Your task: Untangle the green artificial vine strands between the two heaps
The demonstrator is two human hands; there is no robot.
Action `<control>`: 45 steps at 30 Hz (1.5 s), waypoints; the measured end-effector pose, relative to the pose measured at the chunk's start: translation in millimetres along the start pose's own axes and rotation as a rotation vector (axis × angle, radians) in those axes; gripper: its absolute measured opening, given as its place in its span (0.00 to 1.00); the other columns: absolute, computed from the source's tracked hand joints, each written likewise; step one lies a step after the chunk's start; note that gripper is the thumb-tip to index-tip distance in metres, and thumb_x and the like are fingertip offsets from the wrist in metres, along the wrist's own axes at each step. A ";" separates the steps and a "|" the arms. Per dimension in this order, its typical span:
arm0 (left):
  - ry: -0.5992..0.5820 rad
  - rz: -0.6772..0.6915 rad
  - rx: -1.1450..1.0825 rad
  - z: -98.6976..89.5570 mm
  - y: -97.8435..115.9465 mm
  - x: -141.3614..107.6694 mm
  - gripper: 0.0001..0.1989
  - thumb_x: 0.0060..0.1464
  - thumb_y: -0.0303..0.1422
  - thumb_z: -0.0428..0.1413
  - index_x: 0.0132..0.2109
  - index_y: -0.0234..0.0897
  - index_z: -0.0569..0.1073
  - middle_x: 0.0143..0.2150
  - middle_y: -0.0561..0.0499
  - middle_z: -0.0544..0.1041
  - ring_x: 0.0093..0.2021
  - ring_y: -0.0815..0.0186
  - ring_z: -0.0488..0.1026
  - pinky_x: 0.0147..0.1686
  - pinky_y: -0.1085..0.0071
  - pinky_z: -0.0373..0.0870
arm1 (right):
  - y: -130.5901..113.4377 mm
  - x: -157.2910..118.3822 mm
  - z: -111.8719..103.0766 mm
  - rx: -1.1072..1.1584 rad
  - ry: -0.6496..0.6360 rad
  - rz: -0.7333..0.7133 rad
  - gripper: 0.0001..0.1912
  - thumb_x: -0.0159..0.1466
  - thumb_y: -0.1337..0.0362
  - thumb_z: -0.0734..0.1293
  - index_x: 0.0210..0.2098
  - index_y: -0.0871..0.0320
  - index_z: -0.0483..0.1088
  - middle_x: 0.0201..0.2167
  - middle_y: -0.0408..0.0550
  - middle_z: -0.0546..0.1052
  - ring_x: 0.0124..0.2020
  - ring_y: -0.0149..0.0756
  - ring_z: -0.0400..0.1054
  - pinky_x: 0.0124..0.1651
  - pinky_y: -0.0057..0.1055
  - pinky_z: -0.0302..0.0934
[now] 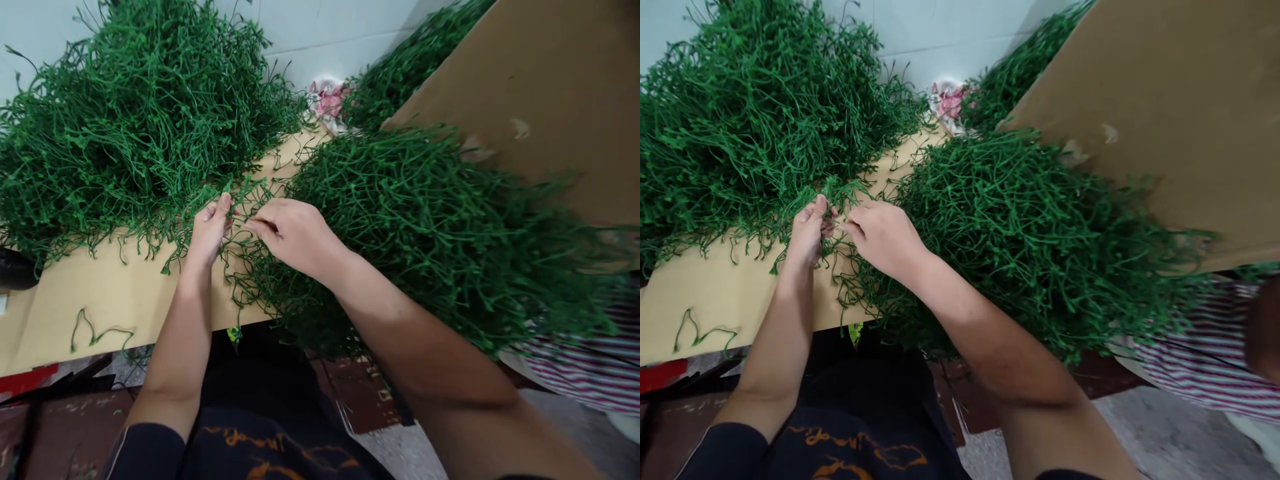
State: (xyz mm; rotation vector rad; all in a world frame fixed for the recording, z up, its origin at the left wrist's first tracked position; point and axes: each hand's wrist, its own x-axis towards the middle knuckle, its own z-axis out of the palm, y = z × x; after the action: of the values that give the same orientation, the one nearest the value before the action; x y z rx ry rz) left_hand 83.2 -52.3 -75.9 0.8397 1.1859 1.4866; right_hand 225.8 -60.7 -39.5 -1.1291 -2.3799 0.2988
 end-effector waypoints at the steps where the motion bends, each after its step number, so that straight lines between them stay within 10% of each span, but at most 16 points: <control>1: -0.001 0.002 -0.007 -0.1 0.2 -0.2 0.18 0.51 0.41 0.57 0.23 0.32 0.66 0.19 0.58 0.62 0.15 0.82 0.50 0.16 0.80 0.46 | 0.2 -0.1 0.8 0.026 -0.014 -0.008 0.10 0.61 0.64 0.62 0.25 0.61 0.67 0.25 0.47 0.68 0.29 0.33 0.60 0.35 0.31 0.53; 9: -0.152 -0.066 -0.137 -6.2 3.8 -6.5 0.13 0.45 0.37 0.62 0.26 0.32 0.70 0.23 0.57 0.69 0.20 0.80 0.61 0.19 0.81 0.56 | 1.7 1.1 1.8 0.329 0.050 -0.072 0.10 0.61 0.66 0.62 0.22 0.60 0.65 0.28 0.46 0.64 0.35 0.33 0.59 0.40 0.33 0.55; 17: -0.118 -0.053 -0.043 -3.5 -1.5 -2.7 0.07 0.49 0.31 0.59 0.30 0.33 0.69 0.26 0.58 0.68 0.19 0.82 0.57 0.21 0.81 0.55 | -3.4 -2.4 1.7 0.466 -0.250 -0.014 0.11 0.58 0.62 0.65 0.22 0.60 0.63 0.28 0.46 0.64 0.30 0.30 0.58 0.35 0.31 0.56; 24: -0.079 -0.013 0.017 0.5 -4.0 -0.8 0.10 0.52 0.32 0.57 0.28 0.34 0.65 0.19 0.60 0.60 0.19 0.79 0.57 0.21 0.81 0.54 | 2.1 0.1 13.2 0.474 0.228 0.079 0.04 0.57 0.67 0.62 0.26 0.60 0.66 0.37 0.52 0.70 0.40 0.36 0.64 0.41 0.35 0.60; 31: 0.112 -0.002 0.046 -2.2 -12.6 13.5 0.06 0.54 0.28 0.54 0.30 0.34 0.65 0.22 0.59 0.61 0.20 0.79 0.55 0.21 0.81 0.53 | -14.3 -10.7 20.9 0.599 0.290 -0.120 0.12 0.65 0.66 0.54 0.27 0.57 0.61 0.26 0.44 0.70 0.29 0.28 0.65 0.36 0.28 0.60; 37: 0.323 0.012 0.034 -23.8 -1.6 21.8 0.11 0.58 0.29 0.50 0.27 0.37 0.61 0.19 0.59 0.54 0.19 0.78 0.49 0.17 0.78 0.45 | -49.2 -29.2 -30.3 0.406 0.175 -0.473 0.09 0.64 0.67 0.55 0.27 0.55 0.60 0.23 0.43 0.68 0.28 0.29 0.64 0.37 0.31 0.62; 45: -0.112 -0.058 0.024 -9.5 -1.8 3.7 0.15 0.50 0.38 0.58 0.26 0.35 0.63 0.16 0.62 0.51 0.15 0.81 0.47 0.15 0.82 0.41 | 30.3 -21.3 -74.9 -0.289 0.352 0.264 0.16 0.57 0.58 0.66 0.41 0.63 0.67 0.46 0.63 0.66 0.45 0.48 0.65 0.46 0.48 0.60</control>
State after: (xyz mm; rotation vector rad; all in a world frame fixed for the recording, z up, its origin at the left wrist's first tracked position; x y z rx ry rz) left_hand 74.0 -51.0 -80.5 0.8856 1.1371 1.3631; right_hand 296.0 -58.7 5.8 -1.4935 -2.0051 -0.1553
